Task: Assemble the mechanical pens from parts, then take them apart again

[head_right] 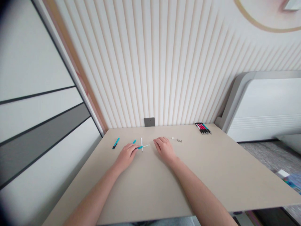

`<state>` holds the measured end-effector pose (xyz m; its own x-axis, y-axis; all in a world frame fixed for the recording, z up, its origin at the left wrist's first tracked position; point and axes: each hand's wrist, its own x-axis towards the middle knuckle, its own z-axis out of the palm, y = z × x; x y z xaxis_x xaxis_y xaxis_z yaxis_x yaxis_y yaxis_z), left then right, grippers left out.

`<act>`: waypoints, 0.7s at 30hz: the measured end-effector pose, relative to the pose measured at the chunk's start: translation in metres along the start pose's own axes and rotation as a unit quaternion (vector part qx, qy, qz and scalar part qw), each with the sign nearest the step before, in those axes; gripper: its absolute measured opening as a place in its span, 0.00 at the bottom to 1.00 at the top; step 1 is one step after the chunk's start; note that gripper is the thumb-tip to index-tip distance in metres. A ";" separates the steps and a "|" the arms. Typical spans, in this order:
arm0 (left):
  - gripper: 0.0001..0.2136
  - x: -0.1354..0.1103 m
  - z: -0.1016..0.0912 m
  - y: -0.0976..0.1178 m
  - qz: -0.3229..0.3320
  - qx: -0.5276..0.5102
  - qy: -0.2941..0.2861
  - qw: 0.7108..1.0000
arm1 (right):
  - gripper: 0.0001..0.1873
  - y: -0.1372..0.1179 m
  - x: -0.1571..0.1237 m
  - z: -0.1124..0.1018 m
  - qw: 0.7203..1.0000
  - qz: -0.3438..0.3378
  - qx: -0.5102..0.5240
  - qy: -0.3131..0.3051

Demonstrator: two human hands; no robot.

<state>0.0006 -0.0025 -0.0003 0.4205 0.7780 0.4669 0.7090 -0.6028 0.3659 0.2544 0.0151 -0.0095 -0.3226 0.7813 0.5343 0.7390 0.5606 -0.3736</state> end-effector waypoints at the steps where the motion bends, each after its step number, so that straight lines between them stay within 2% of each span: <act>1: 0.10 0.000 0.001 -0.001 -0.007 0.005 0.009 1.000 | 0.13 0.006 0.000 0.000 0.999 0.023 -0.032 -0.003; 6: 0.09 -0.001 0.003 -0.005 -0.015 0.008 0.008 1.000 | 0.13 0.020 0.001 0.006 0.985 0.079 -0.144 -0.050; 13: 0.09 -0.002 0.003 -0.004 -0.004 -0.002 -0.011 1.000 | 0.12 0.016 0.004 0.010 0.978 0.095 -0.177 -0.058; 17: 0.09 -0.002 0.003 -0.004 -0.003 0.002 -0.015 1.000 | 0.11 0.016 0.004 0.007 0.985 0.092 -0.132 -0.054; 21: 0.09 -0.002 0.003 -0.005 -0.004 -0.001 -0.017 1.000 | 0.11 0.014 0.001 0.006 0.997 0.052 0.005 -0.052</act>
<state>-0.0020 -0.0009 -0.0058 0.4341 0.7886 0.4354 0.7111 -0.5968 0.3719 0.2608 0.0255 -0.0191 -0.3043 0.8596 0.4104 0.7655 0.4771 -0.4317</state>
